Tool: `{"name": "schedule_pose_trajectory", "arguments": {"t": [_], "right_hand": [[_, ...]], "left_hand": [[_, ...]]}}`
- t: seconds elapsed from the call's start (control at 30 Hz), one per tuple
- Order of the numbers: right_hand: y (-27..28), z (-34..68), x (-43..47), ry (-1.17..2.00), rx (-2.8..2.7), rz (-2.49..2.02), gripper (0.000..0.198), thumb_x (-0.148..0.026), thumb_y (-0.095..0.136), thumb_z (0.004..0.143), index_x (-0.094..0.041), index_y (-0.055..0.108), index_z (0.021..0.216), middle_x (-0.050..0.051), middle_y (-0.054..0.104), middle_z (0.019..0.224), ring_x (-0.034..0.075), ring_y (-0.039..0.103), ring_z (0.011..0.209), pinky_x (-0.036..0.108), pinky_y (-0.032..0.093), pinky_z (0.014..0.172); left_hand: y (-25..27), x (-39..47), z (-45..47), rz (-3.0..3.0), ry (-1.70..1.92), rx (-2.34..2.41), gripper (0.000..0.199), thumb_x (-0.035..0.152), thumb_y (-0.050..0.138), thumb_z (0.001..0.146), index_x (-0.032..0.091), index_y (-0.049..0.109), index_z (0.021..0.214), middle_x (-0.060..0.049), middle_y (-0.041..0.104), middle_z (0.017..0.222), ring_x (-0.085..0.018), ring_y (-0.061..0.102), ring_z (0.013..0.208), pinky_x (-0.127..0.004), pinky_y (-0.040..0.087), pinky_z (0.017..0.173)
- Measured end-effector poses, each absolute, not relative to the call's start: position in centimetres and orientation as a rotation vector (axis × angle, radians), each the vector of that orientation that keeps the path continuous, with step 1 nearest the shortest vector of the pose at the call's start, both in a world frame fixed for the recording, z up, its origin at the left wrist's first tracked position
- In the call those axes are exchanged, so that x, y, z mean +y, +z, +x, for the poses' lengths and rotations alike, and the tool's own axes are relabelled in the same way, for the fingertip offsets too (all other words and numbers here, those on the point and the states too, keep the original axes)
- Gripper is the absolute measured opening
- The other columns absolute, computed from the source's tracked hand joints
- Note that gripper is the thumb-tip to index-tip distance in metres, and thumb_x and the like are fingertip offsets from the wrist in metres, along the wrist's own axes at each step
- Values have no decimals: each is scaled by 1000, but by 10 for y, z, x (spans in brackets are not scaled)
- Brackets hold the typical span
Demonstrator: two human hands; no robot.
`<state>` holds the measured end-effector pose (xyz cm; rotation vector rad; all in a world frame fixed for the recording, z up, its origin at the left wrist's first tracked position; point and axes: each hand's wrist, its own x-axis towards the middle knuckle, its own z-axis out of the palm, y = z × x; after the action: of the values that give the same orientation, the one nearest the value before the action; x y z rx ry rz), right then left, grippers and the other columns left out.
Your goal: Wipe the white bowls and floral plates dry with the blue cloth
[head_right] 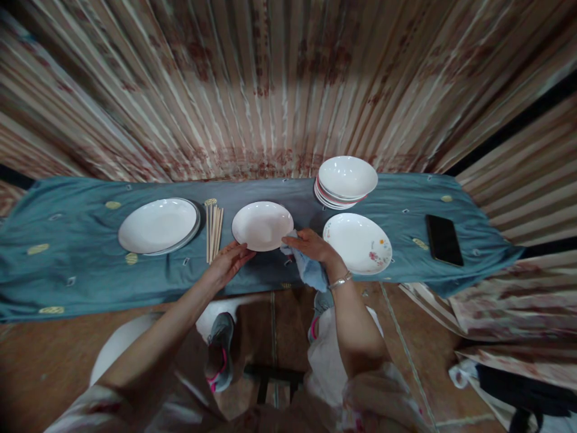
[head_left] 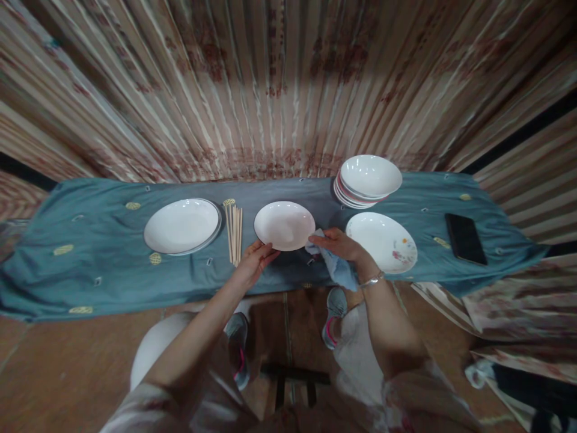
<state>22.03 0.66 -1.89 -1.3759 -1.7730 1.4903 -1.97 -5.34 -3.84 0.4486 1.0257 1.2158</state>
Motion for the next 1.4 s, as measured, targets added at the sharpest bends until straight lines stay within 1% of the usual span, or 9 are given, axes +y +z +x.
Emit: {"name": "schedule_pose_trajectory", "arguments": {"t": [0.2, 0.3, 0.4, 0.5, 0.63, 0.8, 1.0, 1.23, 1.4], "right_hand": [[-16, 192, 9, 786, -1832, -1619, 51, -62, 47, 89, -17, 64, 73, 4, 63, 63, 19, 62, 66, 27, 44, 60], [-19, 177, 9, 522, -2028, -1675, 42, -50, 47, 95, -12, 65, 98, 15, 72, 89, 27, 68, 88, 33, 50, 76], [-25, 172, 7, 418, -2227, -1581, 54, -45, 52, 94, -2, 52, 128, 27, 64, 121, 33, 62, 114, 41, 48, 96], [-28, 173, 2, 282, -2268, -1494, 67, -43, 54, 93, 1, 40, 141, 30, 52, 138, 35, 51, 128, 48, 41, 107], [-25, 177, -4, 302, -2381, -1334, 48, -31, 54, 94, -11, 50, 138, 19, 55, 138, 29, 51, 128, 44, 41, 110], [-23, 175, -3, 396, -2548, -1445, 27, -18, 49, 94, -16, 65, 117, 16, 63, 125, 24, 63, 107, 34, 52, 92], [-29, 166, 16, 324, -2422, -1635, 25, -17, 46, 95, -14, 64, 112, 18, 59, 128, 24, 63, 104, 32, 51, 87], [-33, 140, 31, 404, -2364, -1511, 29, -19, 47, 95, -13, 60, 120, 17, 54, 134, 26, 57, 119, 36, 43, 105], [-40, 125, 33, 521, -2326, -1372, 31, -17, 47, 94, -12, 59, 122, 16, 52, 135, 24, 53, 124, 35, 41, 107]], "left_hand": [[-41, -59, -16, 467, 1220, 1058, 38, 15, 81, 61, 17, 65, 95, -2, 73, 88, -16, 69, 82, -36, 55, 90], [-43, -65, -16, 485, 1196, 1044, 39, 17, 80, 61, 17, 63, 96, -2, 72, 88, -18, 69, 82, -42, 56, 89], [-45, -68, -16, 491, 1192, 1014, 41, 18, 80, 61, 17, 61, 97, -3, 71, 91, -19, 69, 81, -44, 57, 86], [-46, -69, -17, 489, 1198, 980, 46, 18, 79, 63, 18, 59, 105, -3, 70, 95, -19, 68, 82, -44, 58, 86], [-47, -70, -18, 479, 1200, 965, 63, 15, 78, 66, 23, 52, 122, 0, 69, 94, -19, 68, 83, -48, 56, 89], [-45, -73, -16, 453, 1207, 976, 71, 11, 76, 66, 25, 49, 131, 1, 68, 89, -17, 67, 82, -46, 57, 87], [-40, -76, -12, 465, 1187, 968, 78, 11, 75, 67, 30, 46, 137, -1, 67, 106, -19, 66, 92, -52, 55, 93], [-40, -76, -12, 434, 1164, 950, 75, 10, 73, 70, 31, 46, 137, -2, 67, 114, -22, 66, 97, -56, 54, 94], [-40, -77, -11, 413, 1175, 945, 67, 9, 73, 70, 29, 51, 130, -2, 66, 111, -21, 66, 96, -55, 55, 92]]}}
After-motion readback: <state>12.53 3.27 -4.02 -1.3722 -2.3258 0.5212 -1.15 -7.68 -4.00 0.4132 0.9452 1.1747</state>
